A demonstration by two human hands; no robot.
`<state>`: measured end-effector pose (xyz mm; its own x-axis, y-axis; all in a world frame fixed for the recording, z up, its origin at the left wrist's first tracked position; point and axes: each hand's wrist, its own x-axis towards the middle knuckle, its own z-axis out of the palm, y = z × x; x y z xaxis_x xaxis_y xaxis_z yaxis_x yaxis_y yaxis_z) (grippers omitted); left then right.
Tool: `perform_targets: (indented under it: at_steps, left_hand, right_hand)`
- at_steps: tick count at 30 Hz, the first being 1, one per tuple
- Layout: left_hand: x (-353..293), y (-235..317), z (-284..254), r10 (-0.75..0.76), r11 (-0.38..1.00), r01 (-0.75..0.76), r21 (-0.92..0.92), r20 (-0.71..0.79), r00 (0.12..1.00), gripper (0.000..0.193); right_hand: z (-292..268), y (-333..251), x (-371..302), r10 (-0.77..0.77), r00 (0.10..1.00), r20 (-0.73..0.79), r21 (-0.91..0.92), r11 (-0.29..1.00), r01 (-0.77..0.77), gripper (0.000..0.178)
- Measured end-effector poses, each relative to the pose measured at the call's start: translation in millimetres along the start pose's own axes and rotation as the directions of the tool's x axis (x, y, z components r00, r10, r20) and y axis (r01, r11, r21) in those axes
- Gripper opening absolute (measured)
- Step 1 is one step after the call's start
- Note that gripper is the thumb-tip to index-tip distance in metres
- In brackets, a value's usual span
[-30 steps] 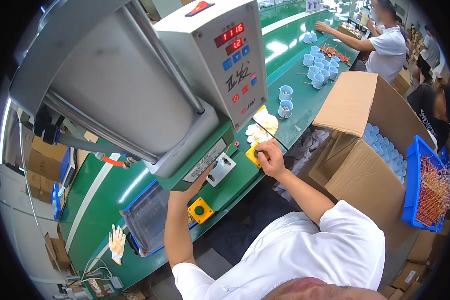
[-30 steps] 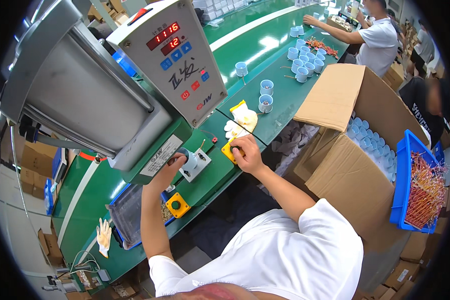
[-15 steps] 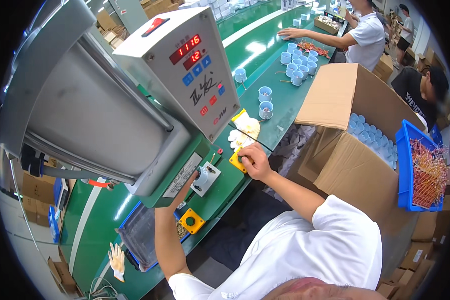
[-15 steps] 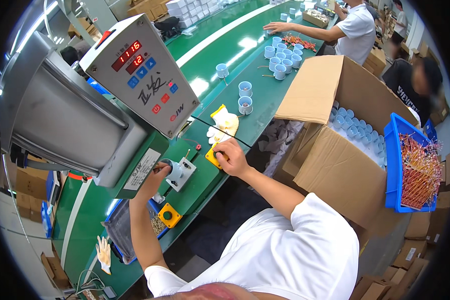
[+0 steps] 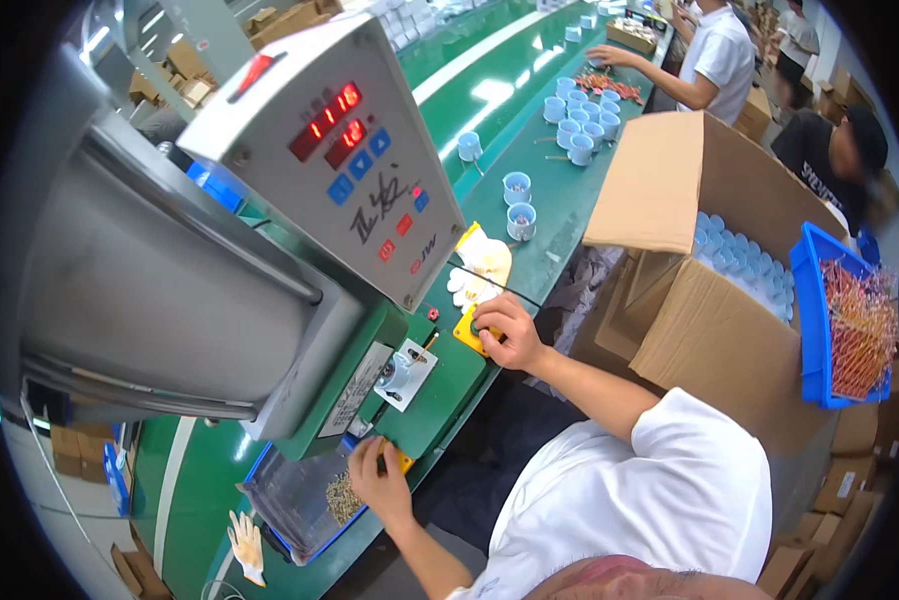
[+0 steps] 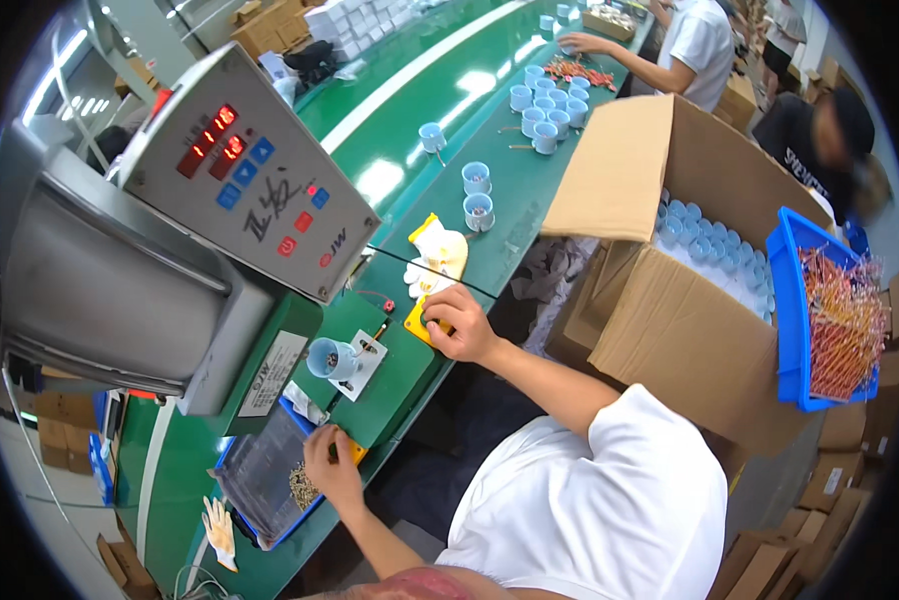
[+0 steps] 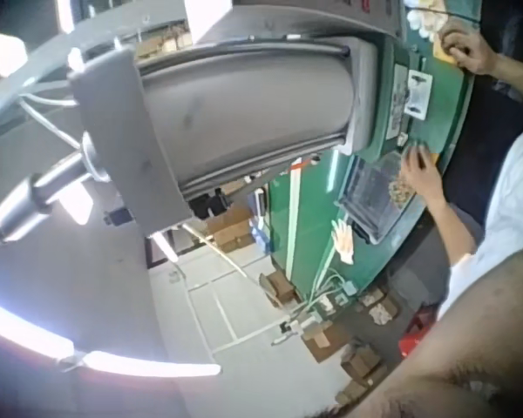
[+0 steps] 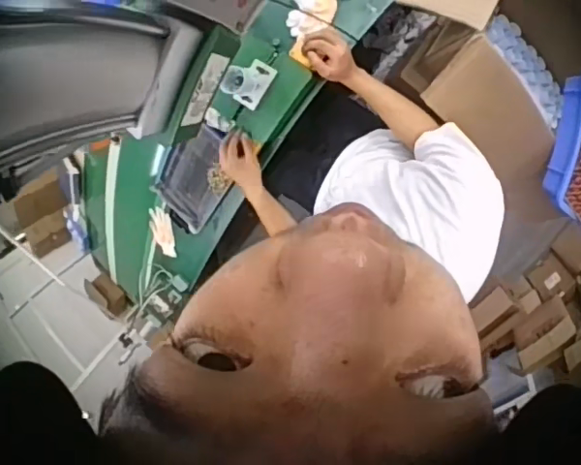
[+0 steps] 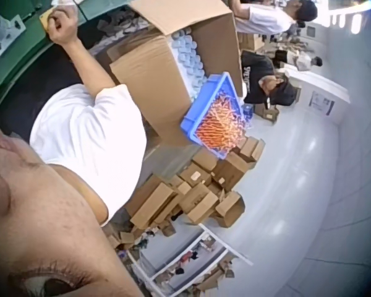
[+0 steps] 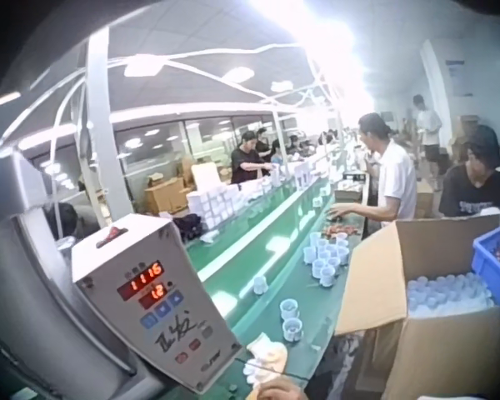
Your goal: Placing small electronic components into a machine fixture for assembly on a production line.
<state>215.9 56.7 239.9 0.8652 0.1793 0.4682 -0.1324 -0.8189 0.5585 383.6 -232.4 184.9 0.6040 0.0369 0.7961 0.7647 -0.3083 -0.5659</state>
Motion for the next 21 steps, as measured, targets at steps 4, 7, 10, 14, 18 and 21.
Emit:
perform_targets:
  at_steps: [4,7,10,14,18,21]
  left_hand:
    - [-35,-20,17,0.088,0.992,-0.066,0.106,-0.219,0.972,0.011]
    - [-43,-31,16,0.056,0.998,-0.045,0.042,-0.312,0.948,0.010]
    - [-24,-29,-10,0.306,0.918,-0.256,0.303,-0.128,0.944,0.010]
    - [-11,-10,-18,0.340,0.883,-0.307,0.354,-0.032,0.940,0.009]
    - [-27,-4,-8,0.164,0.977,-0.124,0.176,-0.236,0.958,0.020]
    - [-42,-8,-3,-0.193,0.981,0.179,-0.077,-0.285,0.939,0.026]
  right_hand:
    - [-1,10,-6,0.017,1.000,-0.023,-0.037,0.999,-0.017,0.006]
    - [11,0,-5,-0.007,0.998,0.063,-0.060,0.998,0.011,0.009]
    - [6,-12,3,-0.003,0.987,0.158,-0.015,1.000,0.006,0.013]
    - [-38,-34,9,0.008,0.991,0.132,-0.088,0.996,0.004,0.018]
    - [-67,8,20,0.320,0.922,-0.220,-0.258,0.892,-0.371,0.017]
    - [-65,40,48,0.346,0.936,-0.068,-0.584,0.746,-0.318,0.022]
